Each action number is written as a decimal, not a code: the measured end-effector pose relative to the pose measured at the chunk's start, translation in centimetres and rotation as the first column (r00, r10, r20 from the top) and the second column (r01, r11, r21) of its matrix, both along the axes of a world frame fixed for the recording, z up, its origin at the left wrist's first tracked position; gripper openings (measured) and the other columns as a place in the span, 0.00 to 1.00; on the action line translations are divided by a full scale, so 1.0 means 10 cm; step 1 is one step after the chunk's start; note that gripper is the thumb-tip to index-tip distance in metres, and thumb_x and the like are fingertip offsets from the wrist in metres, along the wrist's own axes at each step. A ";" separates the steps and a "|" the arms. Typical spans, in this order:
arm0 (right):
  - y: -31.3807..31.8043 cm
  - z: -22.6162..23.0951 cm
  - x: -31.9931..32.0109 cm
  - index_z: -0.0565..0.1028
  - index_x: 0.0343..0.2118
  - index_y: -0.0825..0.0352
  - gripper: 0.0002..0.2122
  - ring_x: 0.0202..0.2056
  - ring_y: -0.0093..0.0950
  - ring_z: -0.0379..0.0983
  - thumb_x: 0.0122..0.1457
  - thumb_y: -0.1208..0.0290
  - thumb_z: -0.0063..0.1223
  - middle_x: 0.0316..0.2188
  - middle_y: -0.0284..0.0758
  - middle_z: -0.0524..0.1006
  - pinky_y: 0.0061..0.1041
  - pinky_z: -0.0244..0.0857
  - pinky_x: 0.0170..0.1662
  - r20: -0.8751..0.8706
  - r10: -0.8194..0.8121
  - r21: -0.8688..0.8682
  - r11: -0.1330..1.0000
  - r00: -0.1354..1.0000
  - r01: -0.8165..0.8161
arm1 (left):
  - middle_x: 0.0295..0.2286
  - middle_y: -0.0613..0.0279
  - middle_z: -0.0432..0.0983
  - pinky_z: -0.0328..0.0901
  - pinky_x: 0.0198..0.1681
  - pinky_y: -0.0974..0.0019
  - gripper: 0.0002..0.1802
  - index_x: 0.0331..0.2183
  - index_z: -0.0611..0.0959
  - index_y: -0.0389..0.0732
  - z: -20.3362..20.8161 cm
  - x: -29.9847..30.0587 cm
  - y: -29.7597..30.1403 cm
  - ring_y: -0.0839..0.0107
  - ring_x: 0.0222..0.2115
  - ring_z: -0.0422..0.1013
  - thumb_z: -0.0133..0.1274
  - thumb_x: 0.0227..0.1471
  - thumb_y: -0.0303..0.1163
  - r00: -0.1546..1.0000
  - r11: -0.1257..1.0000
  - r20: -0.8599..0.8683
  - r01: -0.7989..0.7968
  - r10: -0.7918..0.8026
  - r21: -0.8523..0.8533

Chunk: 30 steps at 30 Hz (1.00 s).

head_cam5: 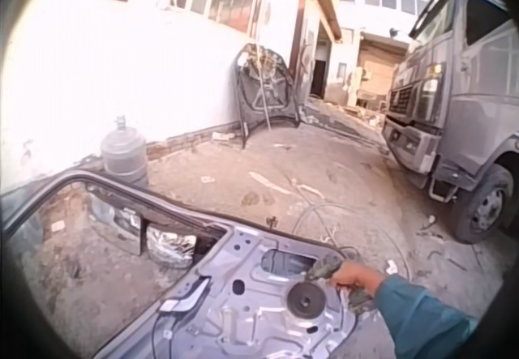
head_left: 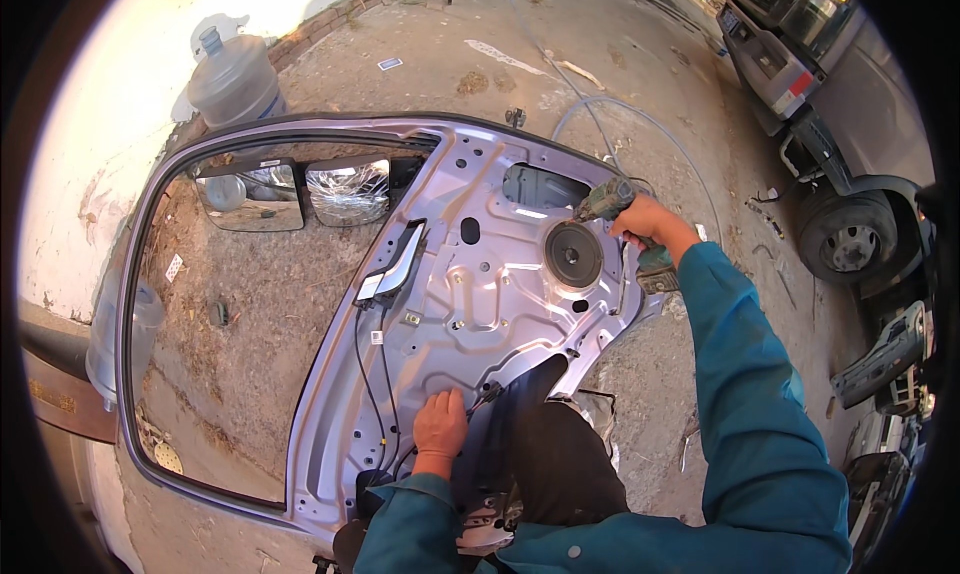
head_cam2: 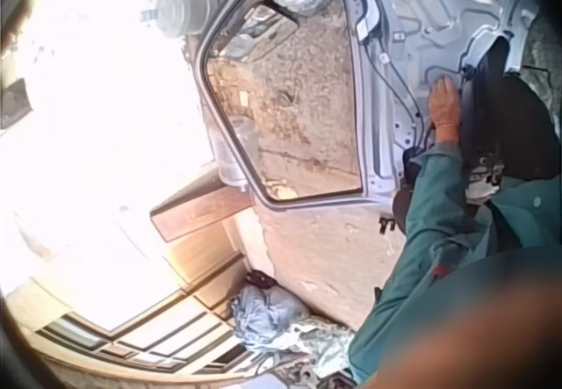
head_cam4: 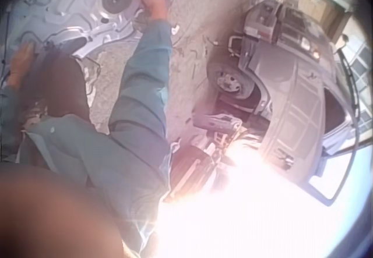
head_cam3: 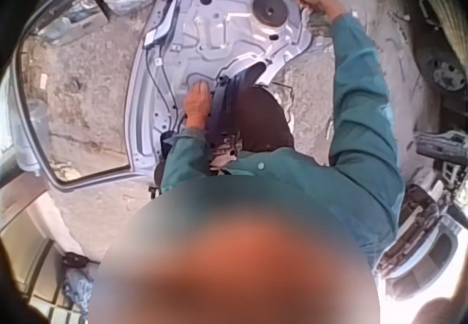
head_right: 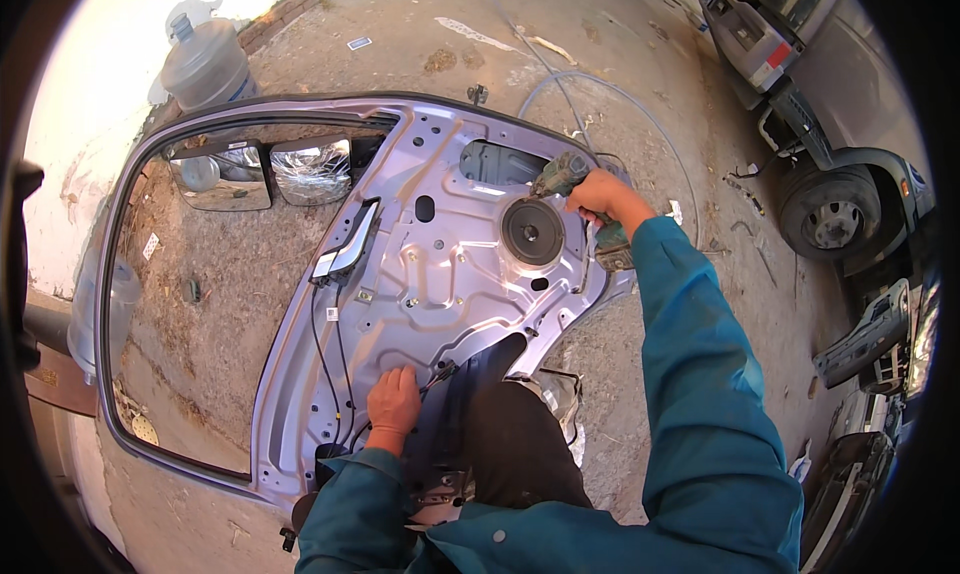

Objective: The person uses a power drill to remove screws and bolts from a detached car door, then removes the door speaker and places it on the ground. The person also uses a screwdriver to remove additional fasteners.

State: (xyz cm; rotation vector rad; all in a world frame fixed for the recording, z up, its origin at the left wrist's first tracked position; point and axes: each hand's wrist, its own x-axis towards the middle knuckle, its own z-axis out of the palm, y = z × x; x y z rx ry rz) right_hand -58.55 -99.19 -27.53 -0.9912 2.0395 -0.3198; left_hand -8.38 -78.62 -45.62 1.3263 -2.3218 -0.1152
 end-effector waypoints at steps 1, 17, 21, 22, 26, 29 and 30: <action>0.02 0.01 0.01 0.80 0.26 0.73 0.08 0.17 0.30 0.72 0.54 0.76 0.70 0.21 0.39 0.78 0.36 0.62 0.17 0.014 -0.010 -0.008 1.000 1.000 0.010 | 0.30 0.64 0.76 0.73 0.30 0.56 0.14 0.44 0.84 0.42 0.01 0.00 0.00 0.61 0.31 0.76 0.58 0.53 0.29 1.000 1.000 -0.004 0.000 0.000 -0.004; 0.81 -0.15 0.09 0.80 0.33 0.69 0.07 0.18 0.25 0.72 0.59 0.74 0.70 0.22 0.35 0.78 0.31 0.65 0.20 0.279 -0.181 -0.205 0.948 0.943 0.243 | 0.31 0.63 0.78 0.74 0.32 0.53 0.11 0.42 0.84 0.45 -0.04 -0.01 0.02 0.58 0.33 0.78 0.58 0.55 0.29 0.999 0.998 -0.042 -0.009 0.012 0.064; 1.47 -0.20 0.58 0.82 0.37 0.69 0.09 0.19 0.22 0.72 0.59 0.72 0.71 0.23 0.32 0.78 0.26 0.65 0.22 0.313 -0.159 -0.359 0.893 0.936 0.272 | 0.33 0.62 0.79 0.74 0.34 0.51 0.11 0.42 0.83 0.46 0.02 -0.01 0.02 0.56 0.35 0.79 0.59 0.55 0.29 0.996 0.995 -0.085 -0.014 0.022 0.097; 1.67 -0.29 0.69 0.82 0.38 0.71 0.13 0.24 0.29 0.79 0.58 0.67 0.73 0.27 0.36 0.82 0.32 0.73 0.29 0.180 -0.136 -0.351 0.916 0.974 0.193 | 0.33 0.61 0.80 0.74 0.34 0.50 0.11 0.42 0.83 0.46 0.05 -0.02 0.01 0.55 0.35 0.79 0.59 0.55 0.29 0.995 0.995 -0.094 -0.010 0.020 0.104; 2.05 -0.55 1.56 0.72 0.61 0.68 0.28 0.53 0.59 0.77 0.55 0.69 0.64 0.51 0.54 0.81 0.51 0.72 0.58 -0.173 0.149 -0.369 0.907 0.974 -0.205 | 0.34 0.57 0.81 0.73 0.35 0.47 0.08 0.42 0.83 0.44 0.18 0.08 0.01 0.51 0.36 0.80 0.59 0.58 0.30 0.986 0.981 -0.159 -0.014 0.046 0.195; 2.01 -0.89 2.10 0.69 0.63 0.72 0.29 0.61 0.56 0.70 0.56 0.74 0.60 0.56 0.54 0.74 0.48 0.66 0.65 -0.265 0.315 -0.454 0.793 0.911 -0.407 | 0.34 0.55 0.82 0.73 0.34 0.47 0.06 0.40 0.83 0.43 0.36 0.30 0.06 0.48 0.34 0.80 0.57 0.60 0.29 0.970 0.972 -0.199 -0.097 0.141 0.216; 2.02 -0.90 2.22 0.69 0.63 0.73 0.29 0.59 0.55 0.70 0.57 0.76 0.59 0.55 0.54 0.74 0.48 0.66 0.64 -0.329 0.336 -0.461 0.758 0.882 -0.461 | 0.34 0.54 0.83 0.73 0.34 0.47 0.06 0.40 0.84 0.42 0.44 0.37 0.17 0.47 0.33 0.80 0.57 0.61 0.29 0.961 0.964 -0.206 -0.139 0.187 0.225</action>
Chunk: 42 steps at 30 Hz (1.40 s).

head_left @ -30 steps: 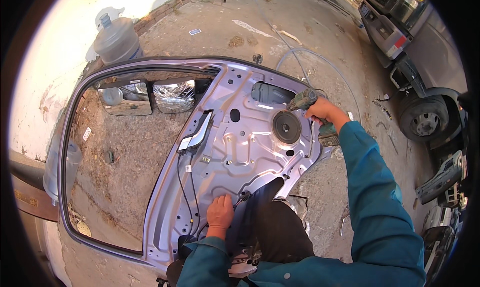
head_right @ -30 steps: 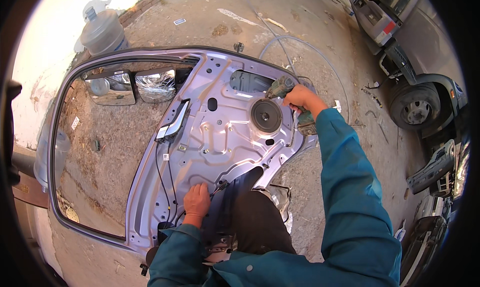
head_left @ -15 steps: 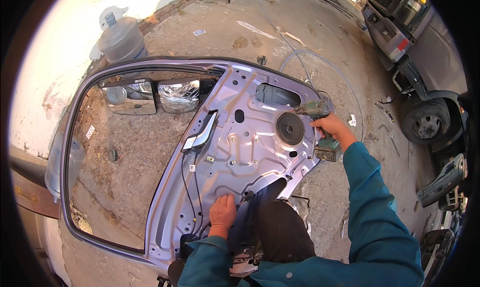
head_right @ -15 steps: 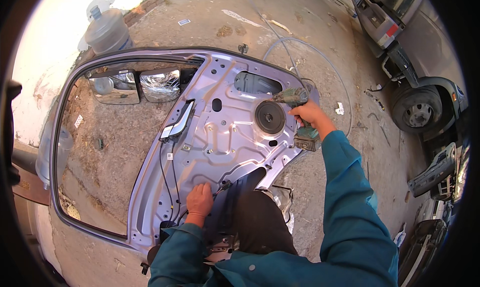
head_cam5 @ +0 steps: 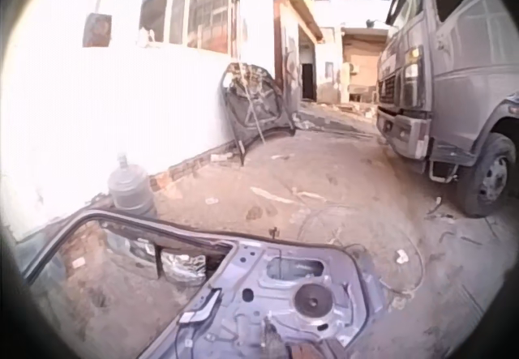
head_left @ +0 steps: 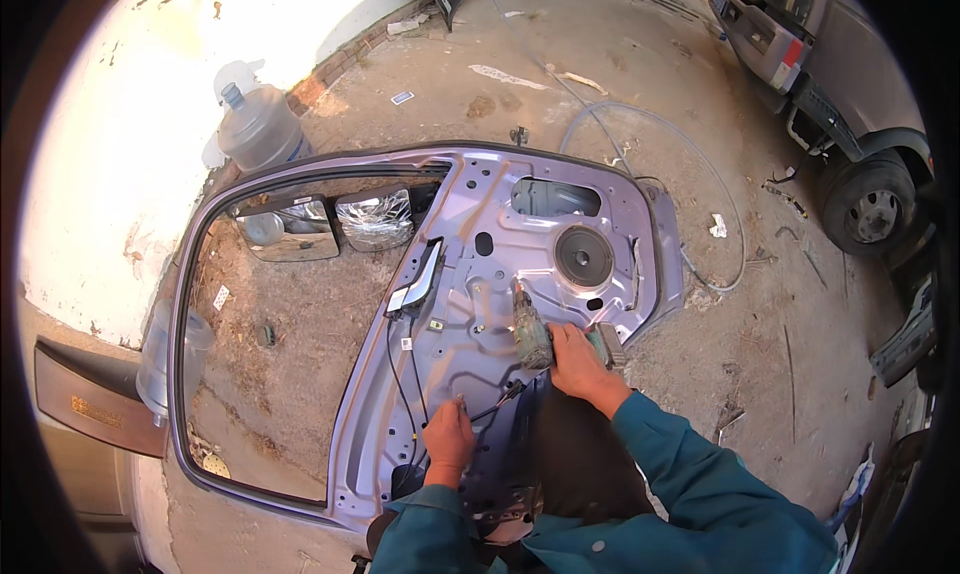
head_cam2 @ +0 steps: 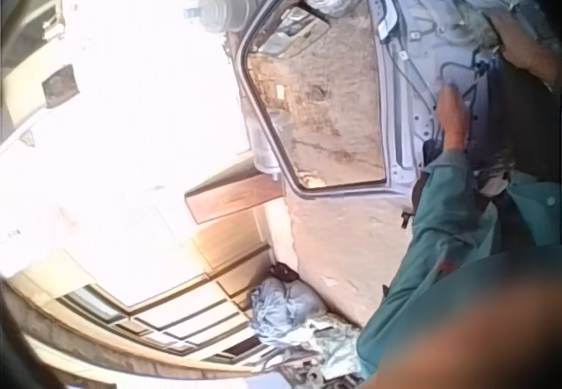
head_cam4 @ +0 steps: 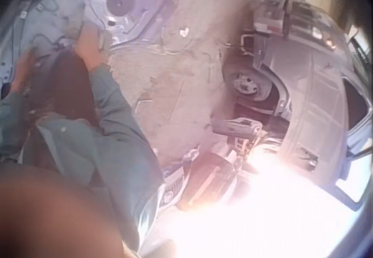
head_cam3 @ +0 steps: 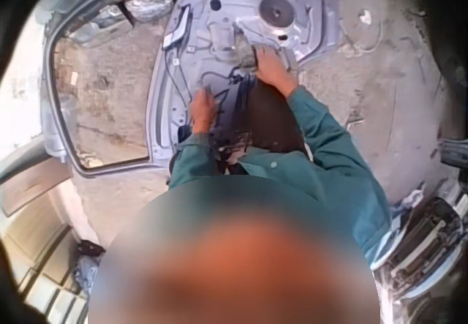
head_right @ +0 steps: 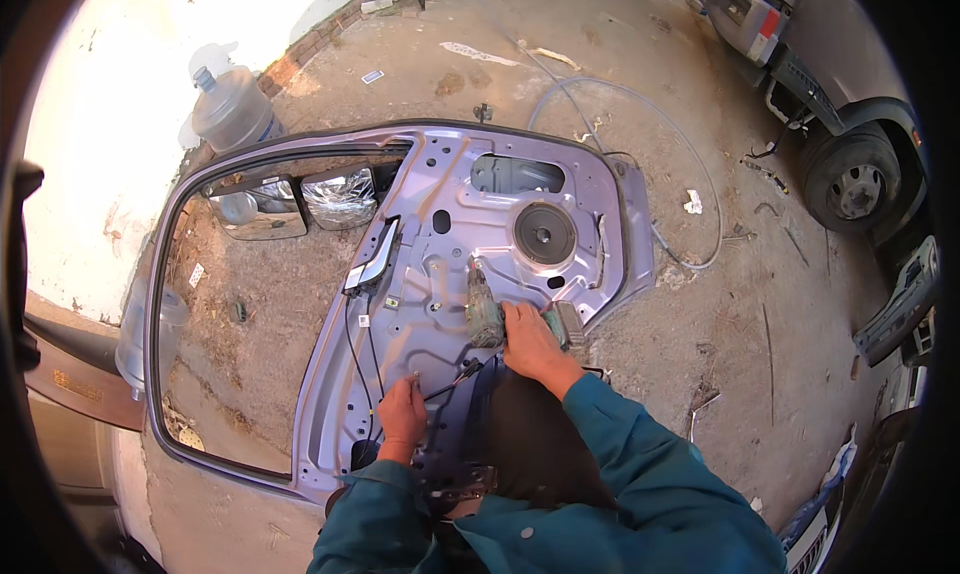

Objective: The person uses a power drill to remove screws and bolts from a detached car door, then removes the door speaker and places it on the ground. The person also uses a screwdriver to remove additional fasteners.

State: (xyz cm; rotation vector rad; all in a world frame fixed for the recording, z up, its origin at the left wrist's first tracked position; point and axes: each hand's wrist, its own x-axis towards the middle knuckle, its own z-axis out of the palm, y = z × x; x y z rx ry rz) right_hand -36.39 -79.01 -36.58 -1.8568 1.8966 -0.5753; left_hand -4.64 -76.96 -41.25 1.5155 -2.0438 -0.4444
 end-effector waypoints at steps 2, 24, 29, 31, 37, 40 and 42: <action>-0.11 -0.09 0.16 0.68 0.64 0.75 0.31 0.57 0.55 0.70 0.56 0.76 0.60 0.53 0.54 0.73 0.49 0.66 0.63 -0.075 0.038 0.052 0.998 0.996 -0.034 | 0.33 0.52 0.84 0.73 0.34 0.48 0.06 0.41 0.84 0.41 0.22 0.25 0.24 0.46 0.32 0.81 0.56 0.62 0.28 0.997 0.997 0.013 -0.071 0.071 -0.006; -1.45 -0.92 -2.08 0.80 0.46 0.65 0.15 0.47 0.55 0.83 0.68 0.57 0.59 0.41 0.51 0.86 0.51 0.75 0.52 -0.242 -0.510 0.084 0.836 0.825 0.542 | 0.32 0.45 0.80 0.71 0.39 0.56 0.09 0.42 0.81 0.29 0.66 1.81 1.35 0.54 0.32 0.75 0.49 0.71 0.26 0.817 0.812 0.017 -0.575 0.576 0.102; -1.44 -0.90 -2.15 0.79 0.43 0.68 0.08 0.44 0.57 0.82 0.66 0.70 0.56 0.39 0.55 0.84 0.54 0.75 0.50 -0.224 -0.411 0.006 0.906 0.884 0.423 | 0.33 0.45 0.80 0.71 0.41 0.56 0.09 0.43 0.81 0.29 0.66 1.81 1.35 0.53 0.34 0.76 0.48 0.71 0.25 0.829 0.826 0.015 -0.558 0.559 0.076; -1.52 -0.82 -2.09 0.79 0.43 0.67 0.07 0.44 0.55 0.82 0.65 0.71 0.57 0.40 0.52 0.84 0.52 0.75 0.50 -0.184 -0.437 -0.103 0.899 0.880 0.425 | 0.34 0.45 0.80 0.71 0.42 0.56 0.09 0.43 0.81 0.29 0.66 1.81 1.36 0.53 0.34 0.76 0.48 0.71 0.25 0.817 0.815 0.002 -0.575 0.576 0.080; -2.02 -0.54 -1.82 0.83 0.45 0.63 0.09 0.46 0.50 0.82 0.64 0.70 0.59 0.42 0.47 0.84 0.47 0.75 0.52 0.045 -0.341 -0.121 0.931 0.939 0.344 | 0.33 0.46 0.80 0.71 0.40 0.57 0.09 0.42 0.82 0.30 0.66 1.84 1.36 0.54 0.33 0.76 0.48 0.70 0.24 0.814 0.810 0.015 -0.580 0.581 0.088; -2.20 -0.62 -1.86 0.84 0.46 0.61 0.10 0.47 0.49 0.81 0.64 0.69 0.59 0.42 0.46 0.84 0.46 0.75 0.53 -0.080 -0.320 -0.105 0.945 0.944 0.311 | 0.32 0.47 0.80 0.70 0.40 0.57 0.09 0.42 0.82 0.30 0.63 1.81 1.30 0.56 0.32 0.76 0.49 0.70 0.24 0.820 0.816 0.006 -0.569 0.572 0.100; -2.27 -0.67 -1.78 0.84 0.45 0.61 0.09 0.47 0.49 0.81 0.64 0.69 0.59 0.42 0.46 0.84 0.47 0.75 0.53 -0.120 -0.318 -0.101 0.946 0.940 0.307 | 0.32 0.48 0.80 0.70 0.39 0.57 0.09 0.41 0.82 0.30 0.72 1.70 1.28 0.56 0.32 0.76 0.49 0.70 0.25 0.813 0.810 0.004 -0.580 0.582 0.091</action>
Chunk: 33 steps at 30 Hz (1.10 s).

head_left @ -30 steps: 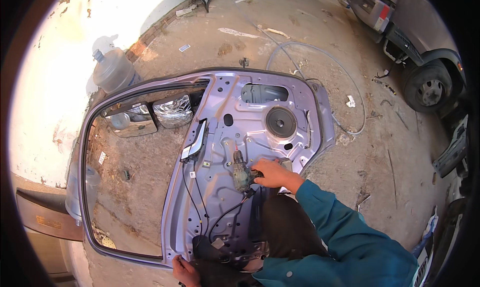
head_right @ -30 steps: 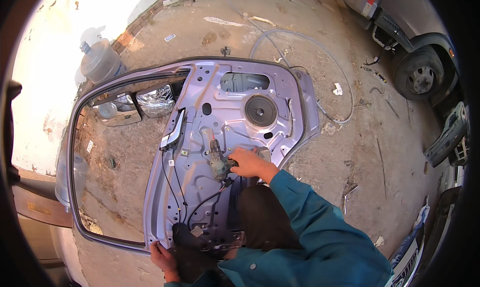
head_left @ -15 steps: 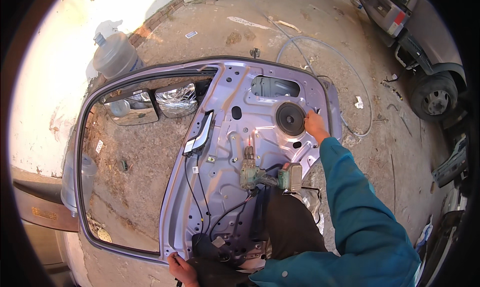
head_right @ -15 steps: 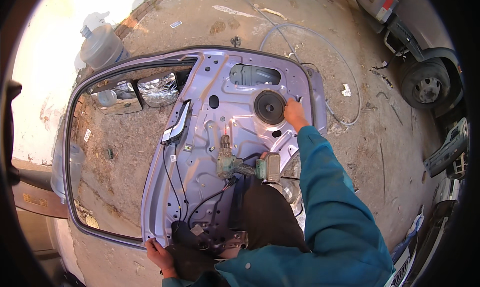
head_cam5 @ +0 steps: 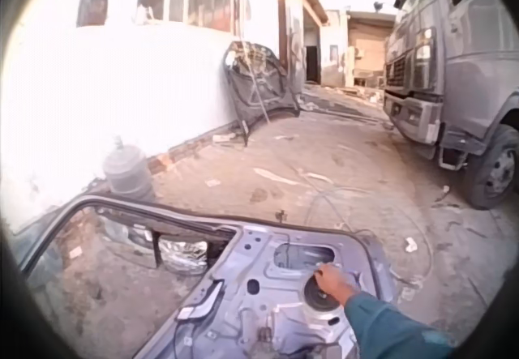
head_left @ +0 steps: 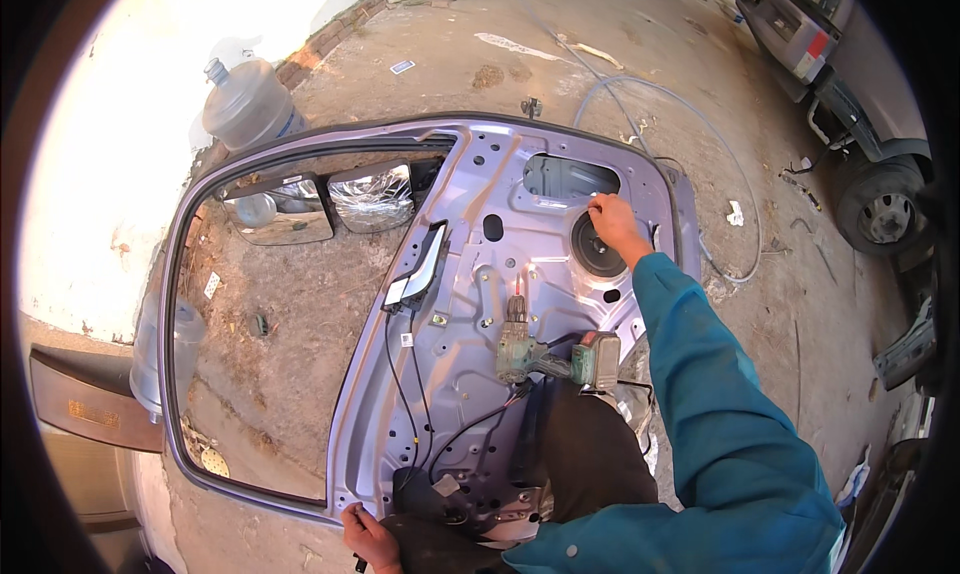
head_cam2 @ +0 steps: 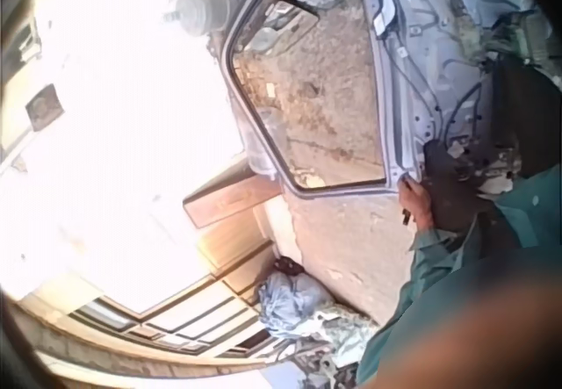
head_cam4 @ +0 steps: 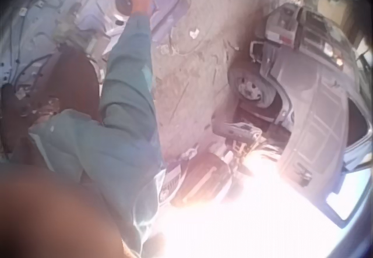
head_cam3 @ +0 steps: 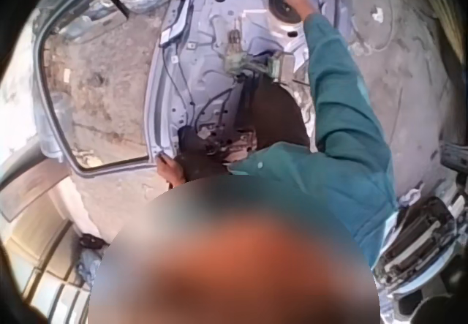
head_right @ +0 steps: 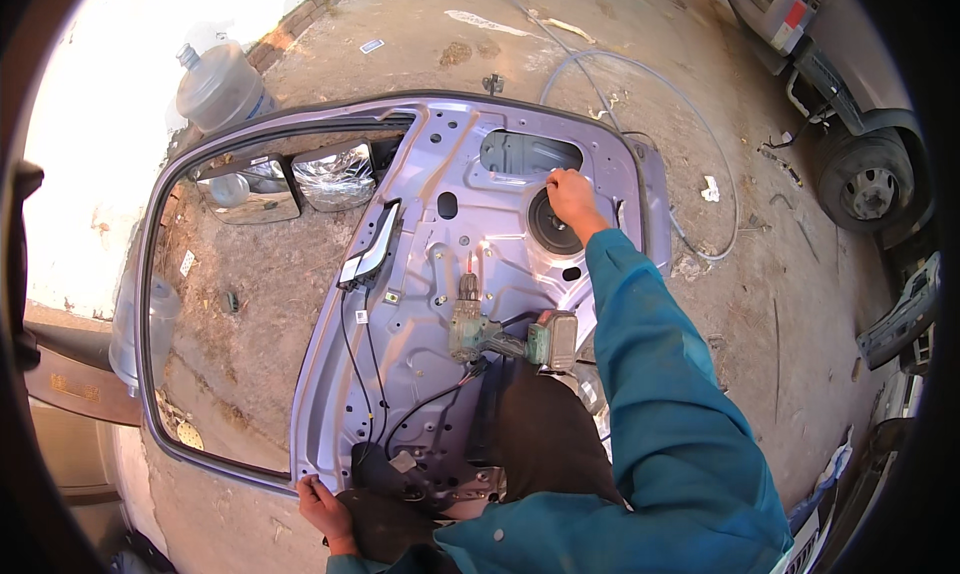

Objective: The person uses a power drill to remove screws and bolts from a detached car door, then removes the door speaker and places it on the ground. The person also uses a screwdriver to remove additional fasteners.

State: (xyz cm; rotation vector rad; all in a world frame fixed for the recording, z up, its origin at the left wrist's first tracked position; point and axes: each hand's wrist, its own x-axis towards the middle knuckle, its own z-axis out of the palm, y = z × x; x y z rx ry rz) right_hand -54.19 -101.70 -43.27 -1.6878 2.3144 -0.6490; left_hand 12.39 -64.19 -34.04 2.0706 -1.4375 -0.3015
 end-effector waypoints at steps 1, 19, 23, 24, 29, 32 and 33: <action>-0.01 -0.02 0.02 0.84 0.44 0.62 0.09 0.47 0.49 0.81 0.65 0.69 0.59 0.42 0.46 0.84 0.47 0.75 0.53 0.004 -0.013 -0.024 1.000 1.000 0.013 | 0.32 0.48 0.80 0.70 0.39 0.57 0.09 0.41 0.82 0.31 0.03 -0.03 -0.02 0.57 0.32 0.75 0.49 0.70 0.25 1.000 1.000 0.000 -0.003 0.003 -0.004; 1.48 1.16 1.84 0.79 0.44 0.67 0.07 0.38 0.41 0.80 0.68 0.70 0.61 0.37 0.42 0.79 0.36 0.73 0.40 0.369 0.586 -0.318 0.809 0.721 -0.494 | 0.24 0.74 0.64 0.57 0.26 0.73 0.09 0.40 0.80 0.41 0.15 -0.84 -0.43 0.81 0.22 0.61 0.51 0.75 0.35 0.271 0.957 -0.927 0.061 0.258 0.284; 2.38 1.46 2.67 0.77 0.39 0.66 0.06 0.37 0.38 0.77 0.65 0.71 0.61 0.34 0.36 0.74 0.36 0.75 0.34 0.308 0.863 -0.487 0.505 0.402 -0.713 | 0.40 0.60 0.79 0.72 0.43 0.58 0.23 0.46 0.82 0.40 -0.03 -1.74 -0.73 0.66 0.38 0.75 0.43 0.77 0.49 -0.370 0.911 -0.854 0.331 0.366 0.247; 2.53 1.43 2.75 0.78 0.39 0.66 0.05 0.38 0.37 0.77 0.65 0.70 0.59 0.34 0.35 0.74 0.38 0.75 0.38 0.292 0.872 -0.416 0.486 0.393 -0.769 | 0.45 0.57 0.82 0.74 0.51 0.55 0.25 0.48 0.82 0.38 0.22 -2.05 -0.87 0.63 0.45 0.79 0.42 0.77 0.50 -0.334 0.880 -0.823 0.301 0.459 0.368; 2.66 1.40 2.68 0.82 0.39 0.64 0.05 0.41 0.39 0.77 0.66 0.69 0.60 0.40 0.34 0.79 0.42 0.73 0.49 0.339 0.887 -0.438 0.443 0.313 -0.782 | 0.38 0.60 0.81 0.75 0.44 0.60 0.23 0.43 0.82 0.40 0.14 -2.16 -0.91 0.66 0.39 0.79 0.43 0.78 0.50 -0.334 0.847 -0.784 0.299 0.524 0.439; 2.24 1.40 2.19 0.84 0.44 0.67 0.09 0.48 0.42 0.79 0.64 0.70 0.66 0.47 0.38 0.82 0.39 0.74 0.53 0.289 0.773 -0.374 0.634 0.565 -0.677 | 0.29 0.66 0.74 0.67 0.28 0.68 0.20 0.36 0.80 0.43 -0.20 -1.75 -0.69 0.73 0.25 0.70 0.46 0.77 0.47 -0.569 0.893 -0.708 0.400 0.418 0.205; 2.01 1.18 1.92 0.83 0.46 0.67 0.10 0.48 0.43 0.79 0.65 0.70 0.64 0.47 0.40 0.82 0.39 0.75 0.53 0.299 0.633 -0.396 0.763 0.714 -0.510 | 0.24 0.69 0.65 0.54 0.21 0.71 0.21 0.32 0.76 0.45 -0.03 -1.85 -0.69 0.76 0.20 0.58 0.48 0.76 0.47 -0.404 0.876 -0.784 0.316 0.472 0.364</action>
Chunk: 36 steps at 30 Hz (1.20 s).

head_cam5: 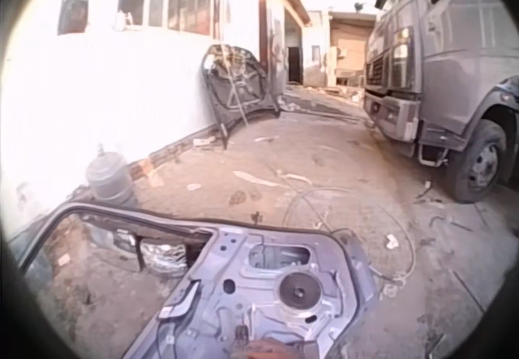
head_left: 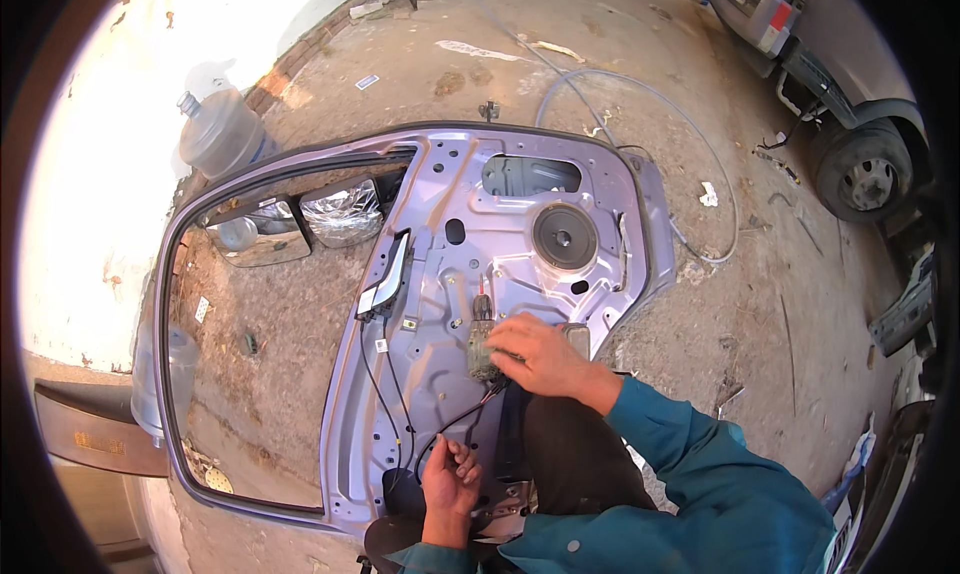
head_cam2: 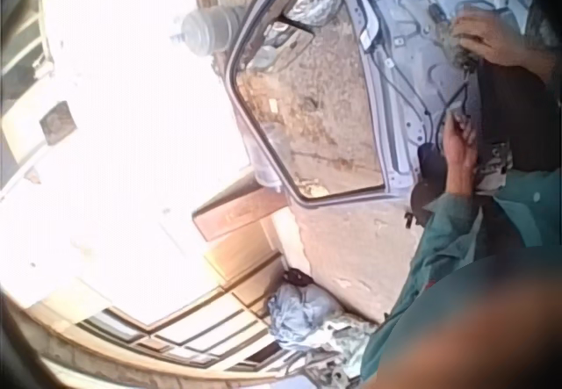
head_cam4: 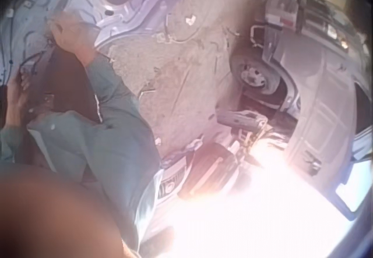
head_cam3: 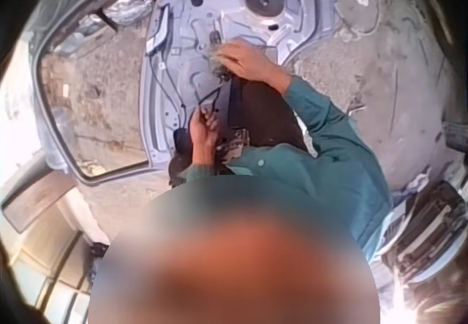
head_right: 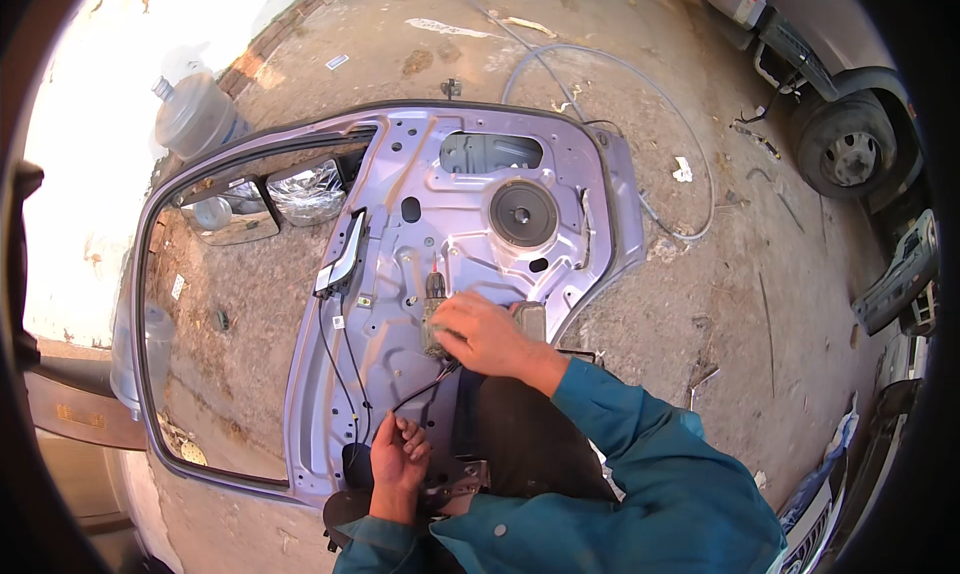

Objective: The person uses a power drill to remove screws and bolts from a detached car door, then removes the door speaker and places it on the ground. The person also uses a screwdriver to remove additional fasteners.

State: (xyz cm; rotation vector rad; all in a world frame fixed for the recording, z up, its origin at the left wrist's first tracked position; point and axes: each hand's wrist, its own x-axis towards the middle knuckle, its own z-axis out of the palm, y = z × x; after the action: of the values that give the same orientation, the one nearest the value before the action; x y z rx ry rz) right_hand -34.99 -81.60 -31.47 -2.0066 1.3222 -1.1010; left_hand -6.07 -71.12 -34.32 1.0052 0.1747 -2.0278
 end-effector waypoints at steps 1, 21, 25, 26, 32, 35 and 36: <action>-0.24 -0.24 -0.31 0.83 0.49 0.67 0.12 0.50 0.45 0.78 0.65 0.68 0.63 0.48 0.41 0.82 0.41 0.74 0.54 -0.113 -0.212 0.010 0.977 0.971 0.214 | 0.24 0.69 0.65 0.55 0.21 0.70 0.21 0.31 0.76 0.45 -0.01 0.05 0.06 0.76 0.20 0.58 0.48 0.76 0.47 1.000 1.000 0.016 0.006 -0.006 0.004; -1.13 -1.03 -2.26 0.83 0.45 0.71 0.11 0.38 0.23 0.81 0.64 0.71 0.69 0.38 0.33 0.85 0.28 0.74 0.42 0.348 -0.683 0.629 0.678 0.642 0.381 | 0.22 0.70 0.62 0.54 0.21 0.70 0.22 0.29 0.75 0.43 -0.21 0.64 0.85 0.76 0.19 0.57 0.48 0.75 0.45 0.978 0.999 0.206 0.037 -0.041 0.019; -0.20 -0.43 -1.97 0.80 0.50 0.68 0.09 0.46 0.25 0.84 0.71 0.73 0.61 0.46 0.36 0.86 0.28 0.80 0.49 0.696 -0.654 0.592 0.756 0.296 0.279 | 0.20 0.71 0.60 0.52 0.20 0.71 0.20 0.30 0.76 0.43 -0.13 0.69 0.87 0.78 0.18 0.55 0.50 0.75 0.43 0.954 0.998 0.296 0.056 -0.048 -0.021; 0.10 -0.23 -1.82 0.79 0.54 0.69 0.11 0.49 0.29 0.84 0.73 0.72 0.58 0.48 0.37 0.85 0.31 0.80 0.53 0.749 -0.629 0.586 0.776 0.208 0.233 | 0.20 0.72 0.59 0.52 0.20 0.71 0.20 0.30 0.76 0.42 -0.13 0.68 0.86 0.78 0.17 0.55 0.50 0.75 0.42 0.949 0.996 0.311 0.078 -0.059 -0.049; 1.60 -0.34 -0.96 0.75 0.60 0.68 0.18 0.47 0.39 0.86 0.76 0.61 0.52 0.50 0.43 0.85 0.43 0.82 0.54 0.831 -0.556 0.542 0.814 -0.012 -0.208 | 0.20 0.77 0.58 0.50 0.21 0.73 0.17 0.42 0.84 0.37 0.12 0.39 0.80 0.84 0.18 0.53 0.51 0.76 0.41 0.885 0.908 0.363 0.375 -0.291 -0.185; 1.83 -0.12 -0.31 0.74 0.61 0.70 0.21 0.47 0.42 0.86 0.76 0.59 0.53 0.50 0.46 0.85 0.45 0.82 0.53 0.812 -0.574 0.494 0.770 -0.102 -0.404 | 0.22 0.78 0.61 0.49 0.22 0.74 0.21 0.53 0.84 0.34 0.46 0.15 0.76 0.86 0.19 0.54 0.49 0.77 0.42 0.813 0.800 0.443 0.527 -0.377 -0.286; 1.83 -0.10 -0.20 0.74 0.62 0.70 0.20 0.47 0.41 0.86 0.77 0.59 0.52 0.51 0.46 0.84 0.44 0.82 0.54 0.850 -0.516 0.397 0.759 -0.106 -0.517 | 0.23 0.78 0.62 0.51 0.23 0.74 0.23 0.54 0.83 0.33 0.54 0.13 0.79 0.86 0.20 0.56 0.49 0.76 0.44 0.840 0.796 0.403 0.504 -0.363 -0.334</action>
State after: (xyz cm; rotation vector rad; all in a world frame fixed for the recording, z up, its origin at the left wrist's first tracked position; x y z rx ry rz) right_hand -36.96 -63.30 -32.48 -0.0750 0.5092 -1.3281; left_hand -4.81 -63.20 -28.97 1.1366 -0.7246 -2.1299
